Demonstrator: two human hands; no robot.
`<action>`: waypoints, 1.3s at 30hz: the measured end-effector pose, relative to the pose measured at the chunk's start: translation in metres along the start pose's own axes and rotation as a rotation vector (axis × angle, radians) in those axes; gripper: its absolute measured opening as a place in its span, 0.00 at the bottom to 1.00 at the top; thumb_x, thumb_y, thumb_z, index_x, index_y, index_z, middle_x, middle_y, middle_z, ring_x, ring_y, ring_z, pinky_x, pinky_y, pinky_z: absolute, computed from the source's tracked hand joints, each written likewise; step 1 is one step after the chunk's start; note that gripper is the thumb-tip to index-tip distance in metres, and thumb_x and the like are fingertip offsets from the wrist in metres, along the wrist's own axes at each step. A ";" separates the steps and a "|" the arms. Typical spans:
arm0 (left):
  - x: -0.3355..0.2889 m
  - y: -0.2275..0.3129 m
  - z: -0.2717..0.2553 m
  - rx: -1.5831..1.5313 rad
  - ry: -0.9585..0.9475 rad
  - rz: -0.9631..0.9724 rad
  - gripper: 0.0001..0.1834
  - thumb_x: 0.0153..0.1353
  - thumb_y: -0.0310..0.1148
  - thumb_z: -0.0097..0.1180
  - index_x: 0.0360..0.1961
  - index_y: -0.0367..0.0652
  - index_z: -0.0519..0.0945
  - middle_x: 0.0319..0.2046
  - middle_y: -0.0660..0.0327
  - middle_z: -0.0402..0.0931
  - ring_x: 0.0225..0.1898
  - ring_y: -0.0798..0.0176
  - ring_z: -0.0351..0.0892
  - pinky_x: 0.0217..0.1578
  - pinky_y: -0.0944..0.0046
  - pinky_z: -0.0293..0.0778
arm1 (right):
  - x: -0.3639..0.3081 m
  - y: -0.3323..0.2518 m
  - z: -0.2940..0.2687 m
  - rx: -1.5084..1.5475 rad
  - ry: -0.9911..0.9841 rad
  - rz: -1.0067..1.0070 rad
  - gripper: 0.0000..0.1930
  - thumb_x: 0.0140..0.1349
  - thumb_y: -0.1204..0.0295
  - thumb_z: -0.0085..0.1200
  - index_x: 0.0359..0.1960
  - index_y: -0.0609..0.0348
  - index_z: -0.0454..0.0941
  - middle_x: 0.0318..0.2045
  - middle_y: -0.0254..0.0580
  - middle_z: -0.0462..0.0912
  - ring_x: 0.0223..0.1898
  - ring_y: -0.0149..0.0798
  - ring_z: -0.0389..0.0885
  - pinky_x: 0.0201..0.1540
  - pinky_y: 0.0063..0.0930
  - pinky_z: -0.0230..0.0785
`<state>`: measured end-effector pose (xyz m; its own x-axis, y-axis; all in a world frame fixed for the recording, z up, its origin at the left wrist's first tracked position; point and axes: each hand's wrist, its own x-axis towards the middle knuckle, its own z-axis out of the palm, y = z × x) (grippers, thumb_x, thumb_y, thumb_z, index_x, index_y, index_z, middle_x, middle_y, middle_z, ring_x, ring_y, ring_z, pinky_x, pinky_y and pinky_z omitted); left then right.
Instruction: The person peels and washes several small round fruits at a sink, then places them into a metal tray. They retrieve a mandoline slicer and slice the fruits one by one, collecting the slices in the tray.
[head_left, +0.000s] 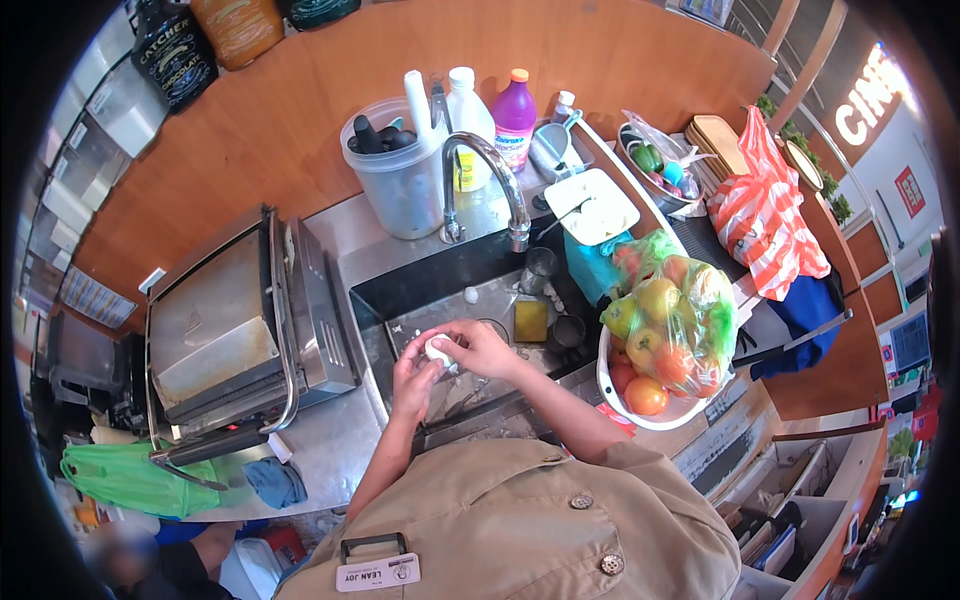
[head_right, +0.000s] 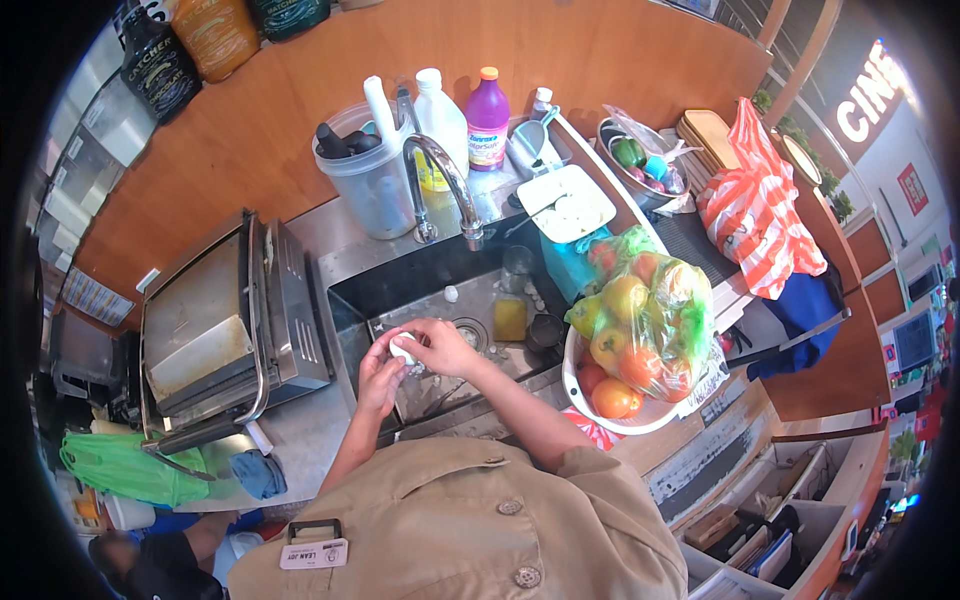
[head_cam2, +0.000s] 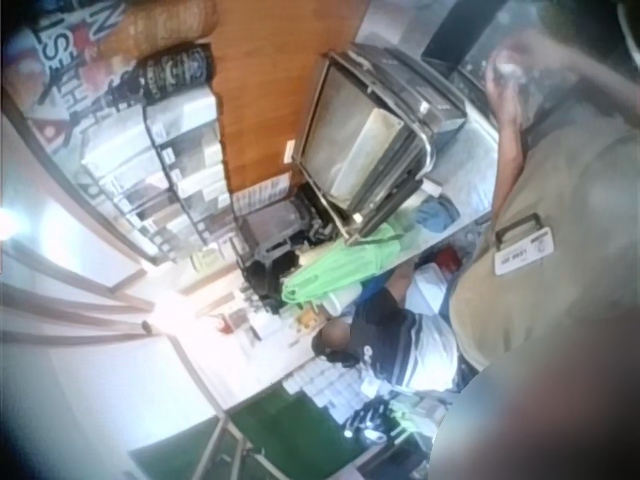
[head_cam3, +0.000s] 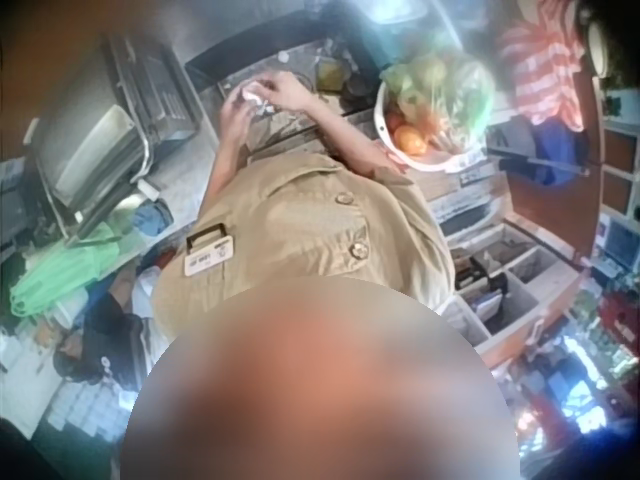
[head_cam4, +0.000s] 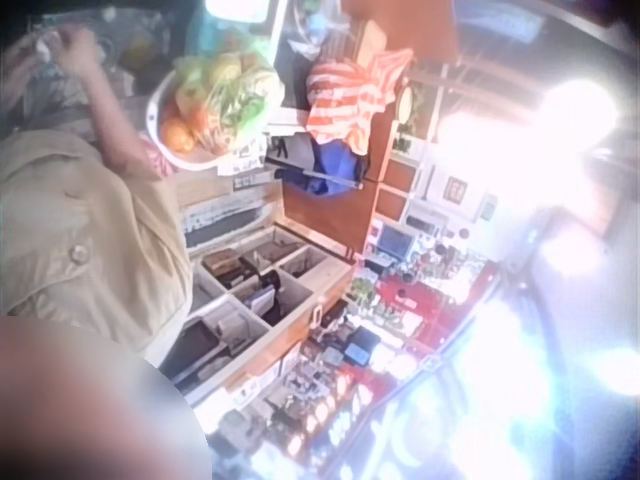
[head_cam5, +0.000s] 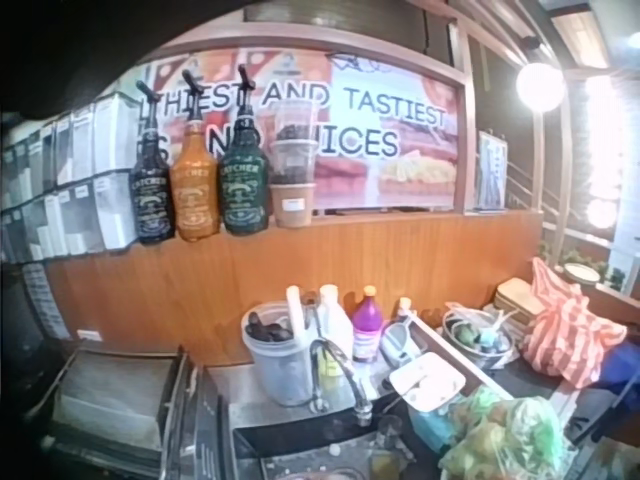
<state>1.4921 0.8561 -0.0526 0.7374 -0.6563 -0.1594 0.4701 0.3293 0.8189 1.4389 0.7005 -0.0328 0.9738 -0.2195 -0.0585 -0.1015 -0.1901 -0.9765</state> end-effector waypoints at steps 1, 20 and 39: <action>0.001 -0.003 0.001 0.083 0.019 0.030 0.25 0.52 0.19 0.58 0.53 0.38 0.69 0.43 0.61 0.73 0.45 0.69 0.73 0.45 0.70 0.72 | -0.001 -0.005 0.000 -0.081 0.023 -0.096 0.14 0.60 0.65 0.53 0.40 0.65 0.78 0.27 0.52 0.80 0.26 0.44 0.81 0.31 0.33 0.71; 0.001 -0.013 -0.010 0.262 0.084 0.036 0.25 0.50 0.19 0.62 0.51 0.36 0.70 0.44 0.60 0.74 0.47 0.67 0.74 0.46 0.67 0.72 | 0.001 0.013 0.008 -0.344 0.217 -0.277 0.07 0.58 0.77 0.47 0.32 0.68 0.76 0.30 0.58 0.79 0.34 0.59 0.78 0.38 0.43 0.71; 0.005 -0.014 -0.002 0.148 0.091 0.243 0.24 0.53 0.17 0.58 0.52 0.40 0.68 0.48 0.61 0.70 0.50 0.66 0.71 0.49 0.65 0.71 | -0.012 -0.019 0.019 -0.176 0.251 -0.188 0.12 0.63 0.69 0.47 0.37 0.67 0.77 0.29 0.57 0.79 0.29 0.54 0.79 0.33 0.39 0.70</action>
<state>1.4903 0.8492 -0.0663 0.8634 -0.5044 0.0074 0.2038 0.3622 0.9095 1.4333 0.7252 -0.0178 0.9009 -0.3890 0.1925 0.0197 -0.4066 -0.9134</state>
